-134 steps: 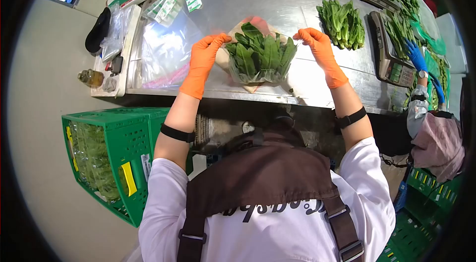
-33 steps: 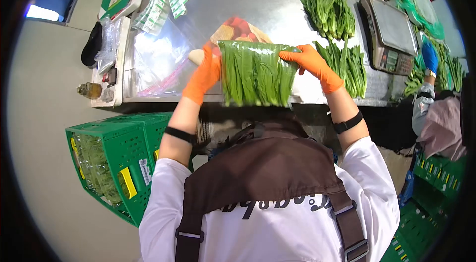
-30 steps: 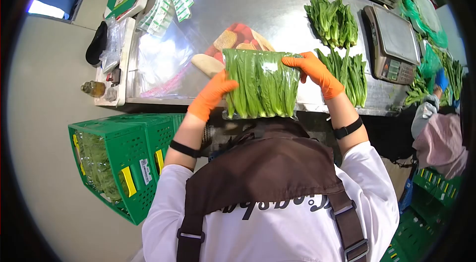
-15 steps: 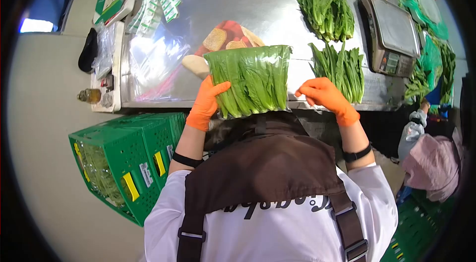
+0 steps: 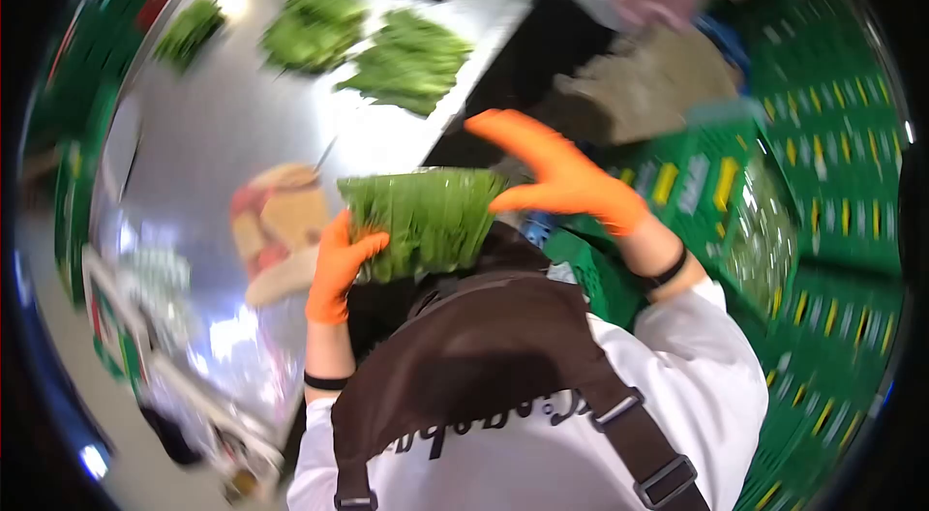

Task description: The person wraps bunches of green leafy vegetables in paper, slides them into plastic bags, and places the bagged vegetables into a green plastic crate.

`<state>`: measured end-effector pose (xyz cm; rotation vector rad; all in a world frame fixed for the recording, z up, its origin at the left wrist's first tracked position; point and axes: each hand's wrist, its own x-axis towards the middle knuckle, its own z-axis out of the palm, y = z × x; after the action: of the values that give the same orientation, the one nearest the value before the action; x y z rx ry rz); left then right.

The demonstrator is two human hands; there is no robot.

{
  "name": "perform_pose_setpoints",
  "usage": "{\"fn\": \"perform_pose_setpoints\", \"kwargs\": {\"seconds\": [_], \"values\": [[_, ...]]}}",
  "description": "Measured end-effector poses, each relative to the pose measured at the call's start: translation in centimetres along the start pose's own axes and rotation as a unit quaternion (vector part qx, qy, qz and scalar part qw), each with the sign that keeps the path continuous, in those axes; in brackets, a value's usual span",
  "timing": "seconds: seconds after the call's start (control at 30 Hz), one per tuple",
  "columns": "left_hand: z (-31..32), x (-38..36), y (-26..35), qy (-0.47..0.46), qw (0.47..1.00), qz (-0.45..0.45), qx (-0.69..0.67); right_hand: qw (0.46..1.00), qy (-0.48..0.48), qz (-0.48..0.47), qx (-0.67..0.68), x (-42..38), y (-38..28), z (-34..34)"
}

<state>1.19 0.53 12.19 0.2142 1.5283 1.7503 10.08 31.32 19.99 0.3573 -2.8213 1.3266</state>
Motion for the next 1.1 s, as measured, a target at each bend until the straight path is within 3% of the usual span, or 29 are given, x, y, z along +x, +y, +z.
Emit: {"fn": "perform_pose_setpoints", "kwargs": {"seconds": [0.03,0.1,0.17,0.27,0.33,0.37,0.5,0.53,0.57,0.63,0.73,0.8,0.87,1.1], "values": [[1.9,0.7,0.3,-0.042,0.999,-0.019,0.025,1.000,-0.006,0.006,-0.011,-2.0,0.6,1.3],[4.9,2.1,0.4,-0.119,0.991,-0.031,0.051,0.971,-0.135,0.183,0.071,-4.4,-1.1,0.8],[8.3,2.7,1.1,-0.152,0.985,-0.028,0.071,0.986,-0.023,0.163,0.027,-8.8,0.1,1.7],[11.0,5.8,-0.8,-0.269,0.957,-0.015,0.109,0.970,0.106,0.219,-0.012,-14.7,-1.7,-0.3],[15.1,6.8,-0.5,-0.222,0.960,0.040,0.164,0.941,0.200,0.271,-0.025,-19.9,-4.1,-3.8],[18.1,6.9,0.5,-0.247,0.952,0.094,0.153,0.921,0.272,0.278,-0.018,-22.8,-5.0,-5.4],[23.8,8.8,-0.1,-0.281,0.945,0.062,0.154,0.754,0.522,0.383,-0.111,-33.6,-10.3,-12.6],[24.8,8.9,-0.3,-0.294,0.941,0.042,0.164,0.720,0.597,0.346,-0.075,-35.8,-9.9,-13.5],[25.6,8.8,-0.5,-0.306,0.936,0.021,0.175,0.692,0.638,0.325,-0.093,-37.9,-9.5,-14.5],[26.8,8.7,-1.5,-0.328,0.930,0.016,0.163,0.625,0.668,0.374,-0.153,-41.2,-8.3,-15.8],[26.8,8.4,-2.2,-0.336,0.928,0.006,0.158,0.588,0.621,0.450,-0.255,-45.1,-3.9,-16.6],[25.9,8.5,-2.2,-0.319,0.934,-0.001,0.163,0.548,0.522,0.575,-0.310,-46.4,-0.5,-16.7],[24.9,8.4,-1.9,-0.284,0.943,0.000,0.172,0.550,0.511,0.570,-0.333,-47.6,4.3,-15.1],[20.7,8.4,-3.7,-0.210,0.966,-0.003,0.150,0.560,0.442,0.645,-0.275,-46.5,8.0,-15.3]]}}
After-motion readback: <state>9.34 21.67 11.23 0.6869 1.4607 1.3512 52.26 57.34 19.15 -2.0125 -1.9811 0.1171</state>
